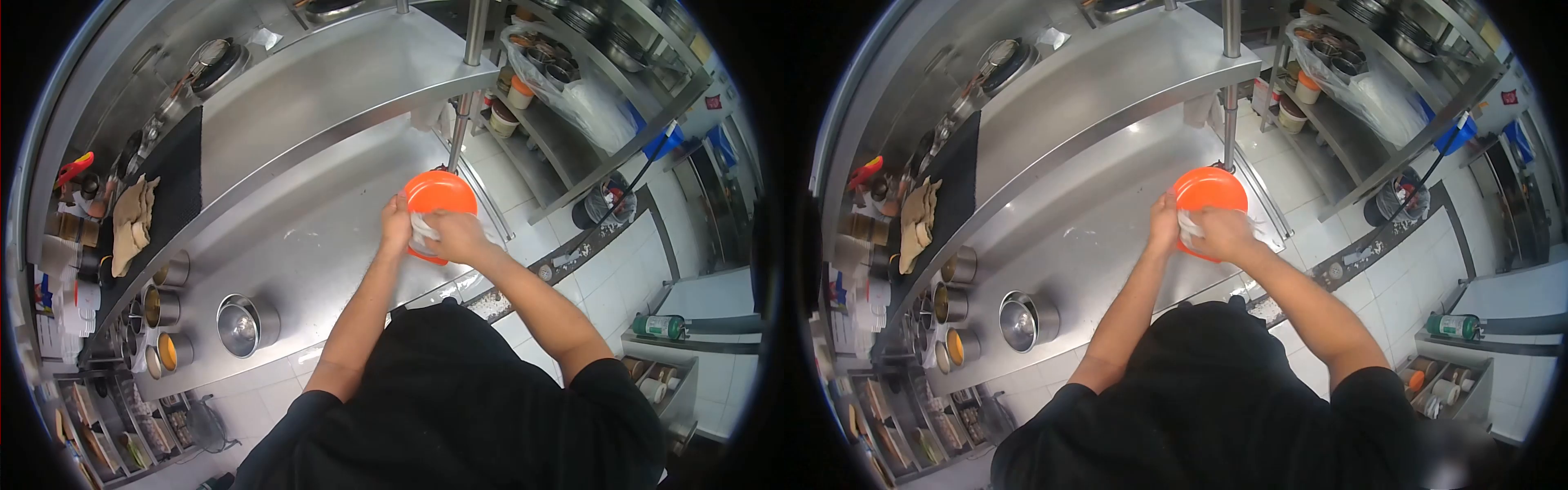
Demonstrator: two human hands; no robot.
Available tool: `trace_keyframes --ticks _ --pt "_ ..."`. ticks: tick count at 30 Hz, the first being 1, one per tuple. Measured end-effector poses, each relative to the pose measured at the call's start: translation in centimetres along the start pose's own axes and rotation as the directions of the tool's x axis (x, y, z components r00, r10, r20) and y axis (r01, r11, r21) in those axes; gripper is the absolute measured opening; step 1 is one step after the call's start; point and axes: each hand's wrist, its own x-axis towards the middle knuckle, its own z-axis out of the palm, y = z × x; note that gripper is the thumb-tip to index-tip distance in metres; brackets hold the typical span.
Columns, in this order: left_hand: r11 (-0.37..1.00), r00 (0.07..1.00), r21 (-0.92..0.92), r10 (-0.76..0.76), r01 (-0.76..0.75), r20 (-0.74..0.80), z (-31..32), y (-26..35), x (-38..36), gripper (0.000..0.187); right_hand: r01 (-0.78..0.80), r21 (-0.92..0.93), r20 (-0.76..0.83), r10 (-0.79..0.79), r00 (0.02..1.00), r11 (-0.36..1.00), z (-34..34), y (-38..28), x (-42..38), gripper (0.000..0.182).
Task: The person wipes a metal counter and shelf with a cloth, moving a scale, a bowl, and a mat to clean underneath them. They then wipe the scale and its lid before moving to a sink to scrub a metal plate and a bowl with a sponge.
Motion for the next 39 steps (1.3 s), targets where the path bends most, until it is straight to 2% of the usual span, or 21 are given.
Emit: trace_keyframes --ticks 3,6,9,11,12,13,15,18,22,24,25,26,28,30,31,32,33,35,38,39 --pt "0.951 0.994 0.291 0.108 -0.105 0.006 -0.4 -0.4 0.2 0.041 -0.061 -0.108 0.142 0.076 0.987 0.992 -3.0 2.5 -1.9 0.034" --pt "0.939 0.991 0.317 0.131 -0.136 0.038 0.2 -0.7 0.1 0.042 -0.304 -0.236 0.096 0.333 0.938 0.923 -5.3 5.1 1.5 0.041" --pt "0.938 0.974 0.261 0.224 -0.227 0.041 1.4 0.0 -0.4 0.040 -0.150 -0.050 -0.224 0.135 0.965 0.987 -0.9 6.4 4.9 0.039" --pt "0.966 0.985 0.197 0.171 -0.167 -0.003 0.7 -0.8 0.5 0.040 -0.084 -0.030 -0.268 0.073 0.961 0.996 1.3 4.1 5.8 0.038" --pt "0.977 0.989 0.164 0.142 -0.135 -0.029 0.2 -0.8 0.7 0.040 -0.002 0.052 -0.265 0.016 0.964 0.999 1.6 2.7 5.5 0.038" --pt "0.996 0.996 0.047 0.082 -0.080 -0.029 -0.4 -0.9 0.8 0.039 0.081 0.135 -0.264 -0.043 0.963 0.988 1.7 1.7 5.0 0.037" --pt "0.981 0.999 -0.192 -0.039 0.038 -0.003 -1.0 -0.8 0.9 0.039 0.093 0.174 -0.137 -0.070 0.988 0.980 1.9 1.3 4.2 0.036" --pt "0.982 0.999 -0.184 -0.035 0.035 0.004 -0.7 -1.6 1.0 0.038 0.053 0.194 0.111 -0.076 0.991 0.980 0.4 2.0 3.5 0.037" --pt "0.999 1.000 0.019 0.027 -0.027 -0.004 -0.5 -1.0 0.8 0.035 0.106 0.107 0.334 -0.136 0.933 0.989 -3.6 3.8 1.4 0.044" --pt "0.988 0.999 0.148 0.046 -0.049 0.026 -0.7 -0.7 0.8 0.033 0.036 -0.046 0.339 -0.018 0.941 0.998 -8.3 3.7 -0.1 0.046" --pt "0.977 0.998 0.205 0.055 -0.058 0.021 -0.7 -0.3 0.7 0.033 -0.090 -0.182 0.340 0.148 0.929 0.979 -9.3 4.3 0.1 0.044" --pt "0.963 0.998 0.262 0.065 -0.068 0.019 -0.4 0.2 0.5 0.033 -0.212 -0.315 0.316 0.312 0.896 0.925 -10.3 5.2 0.4 0.043" --pt "0.943 0.997 0.326 0.065 -0.073 0.037 0.0 0.9 0.1 0.033 -0.308 -0.250 0.095 0.340 0.936 0.918 -12.1 7.6 -0.2 0.045" --pt "0.936 0.996 0.344 0.053 -0.074 0.070 0.2 1.8 -0.2 0.033 -0.332 -0.123 -0.035 0.330 0.943 0.935 -13.4 8.7 -0.9 0.044" --pt "0.979 0.999 0.204 -0.022 0.012 0.047 0.3 2.4 -0.2 0.033 -0.334 -0.056 -0.098 0.328 0.940 0.941 -13.8 9.0 -1.0 0.044" --pt "0.993 0.994 0.060 -0.101 0.099 0.033 0.5 3.0 -0.3 0.033 -0.353 -0.026 -0.064 0.351 0.934 0.935 -14.3 9.0 -0.9 0.045" --pt "0.979 0.983 -0.088 -0.179 0.181 0.030 0.6 3.5 -0.5 0.034 -0.367 0.044 -0.099 0.370 0.924 0.929 -14.3 9.0 -0.9 0.045" --pt "0.995 0.996 0.073 -0.067 0.063 0.054 0.6 4.6 -0.8 0.034 -0.376 0.181 -0.171 0.405 0.898 0.909 -14.4 8.7 -0.7 0.044" --pt "0.953 0.993 0.282 0.092 -0.108 0.071 1.8 7.4 -2.5 0.031 -0.190 0.418 -0.381 0.361 0.851 0.889 -14.7 7.0 -0.6 0.039" --pt "0.925 0.988 0.347 0.137 -0.155 0.077 2.5 8.7 -3.7 0.030 -0.087 0.380 -0.403 0.250 0.881 0.921 -14.7 6.4 -0.4 0.039"
